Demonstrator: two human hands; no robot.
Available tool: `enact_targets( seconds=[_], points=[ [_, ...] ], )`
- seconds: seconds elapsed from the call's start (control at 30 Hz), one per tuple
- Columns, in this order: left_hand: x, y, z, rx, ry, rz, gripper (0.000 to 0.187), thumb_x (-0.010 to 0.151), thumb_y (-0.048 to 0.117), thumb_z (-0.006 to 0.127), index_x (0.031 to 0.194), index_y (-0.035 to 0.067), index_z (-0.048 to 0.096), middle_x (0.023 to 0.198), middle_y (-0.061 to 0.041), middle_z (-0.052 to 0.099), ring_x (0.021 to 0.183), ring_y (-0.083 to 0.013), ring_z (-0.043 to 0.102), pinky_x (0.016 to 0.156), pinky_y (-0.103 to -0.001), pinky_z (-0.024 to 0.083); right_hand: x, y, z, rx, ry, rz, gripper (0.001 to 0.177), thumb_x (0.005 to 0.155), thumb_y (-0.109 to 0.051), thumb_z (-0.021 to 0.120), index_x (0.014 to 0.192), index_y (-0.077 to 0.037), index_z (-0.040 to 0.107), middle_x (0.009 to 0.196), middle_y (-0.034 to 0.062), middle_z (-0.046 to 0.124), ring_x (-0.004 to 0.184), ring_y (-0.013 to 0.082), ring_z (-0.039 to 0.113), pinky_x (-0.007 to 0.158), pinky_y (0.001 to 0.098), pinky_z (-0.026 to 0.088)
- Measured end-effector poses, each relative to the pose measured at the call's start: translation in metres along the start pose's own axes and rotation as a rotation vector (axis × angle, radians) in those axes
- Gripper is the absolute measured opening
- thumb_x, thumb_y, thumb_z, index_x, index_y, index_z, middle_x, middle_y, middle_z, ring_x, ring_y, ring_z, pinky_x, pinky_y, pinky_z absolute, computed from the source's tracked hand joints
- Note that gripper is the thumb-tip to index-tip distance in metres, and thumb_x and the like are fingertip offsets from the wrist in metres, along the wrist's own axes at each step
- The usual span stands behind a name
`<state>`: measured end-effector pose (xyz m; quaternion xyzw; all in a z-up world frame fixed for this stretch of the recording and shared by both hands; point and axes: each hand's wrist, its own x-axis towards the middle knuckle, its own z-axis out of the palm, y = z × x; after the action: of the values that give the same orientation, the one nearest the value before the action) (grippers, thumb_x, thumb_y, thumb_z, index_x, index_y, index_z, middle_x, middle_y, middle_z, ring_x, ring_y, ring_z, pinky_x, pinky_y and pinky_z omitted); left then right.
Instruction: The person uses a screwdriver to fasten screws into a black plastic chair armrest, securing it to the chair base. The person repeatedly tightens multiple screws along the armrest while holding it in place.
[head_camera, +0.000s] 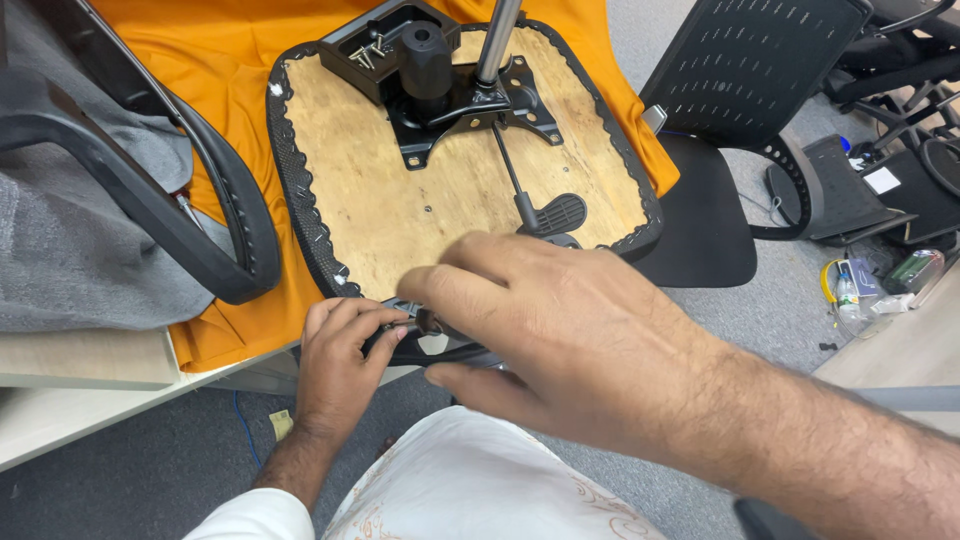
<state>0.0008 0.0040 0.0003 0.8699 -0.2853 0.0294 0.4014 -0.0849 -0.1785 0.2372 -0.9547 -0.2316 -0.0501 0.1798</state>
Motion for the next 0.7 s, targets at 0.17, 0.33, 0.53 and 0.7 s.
enact_targets(
  seconds=[0.17, 0.33, 0.53, 0.7],
  points=[
    [-0.002, -0.003, 0.004, 0.031, -0.019, -0.016, 0.015, 0.086, 0.02, 0.076, 0.101, 0.017, 0.078, 0.107, 0.0, 0.068, 0.115, -0.0247, 0.054, 0.103, -0.042, 0.044, -0.003, -0.001, 0.0, -0.18, -0.358, 0.15, 0.042, 0.093, -0.044, 0.066, 0.124, -0.017, 0.059, 0.105, 0.0016, 0.06, 0.094, 0.0206, 0.07, 0.077, 0.0373, 0.06],
    [-0.001, -0.006, 0.006, 0.058, -0.032, -0.024, 0.02, 0.088, 0.022, 0.076, 0.104, 0.012, 0.075, 0.11, -0.002, 0.066, 0.118, -0.0263, 0.052, 0.104, -0.043, 0.042, -0.002, -0.001, 0.003, -0.006, -0.104, 0.004, 0.048, 0.09, -0.025, 0.073, 0.134, -0.015, 0.057, 0.103, 0.0086, 0.06, 0.089, 0.0248, 0.069, 0.065, 0.0385, 0.057],
    [-0.002, -0.007, 0.006, 0.053, -0.076, -0.053, 0.016, 0.086, 0.02, 0.075, 0.101, 0.016, 0.079, 0.11, 0.0, 0.068, 0.12, -0.0248, 0.051, 0.107, -0.043, 0.041, 0.008, -0.005, 0.004, -0.102, -0.269, 0.14, 0.045, 0.095, -0.037, 0.071, 0.133, -0.019, 0.055, 0.111, 0.0072, 0.058, 0.094, 0.0248, 0.07, 0.072, 0.0391, 0.06],
    [-0.003, -0.009, 0.009, 0.041, 0.004, 0.009, 0.022, 0.081, 0.014, 0.077, 0.103, 0.011, 0.076, 0.11, -0.001, 0.069, 0.118, -0.0263, 0.054, 0.104, -0.042, 0.043, 0.005, -0.006, 0.004, -0.017, -0.215, -0.07, 0.034, 0.091, -0.011, 0.067, 0.122, -0.011, 0.055, 0.128, 0.0119, 0.056, 0.105, 0.0252, 0.07, 0.077, 0.0377, 0.061]
  ],
)
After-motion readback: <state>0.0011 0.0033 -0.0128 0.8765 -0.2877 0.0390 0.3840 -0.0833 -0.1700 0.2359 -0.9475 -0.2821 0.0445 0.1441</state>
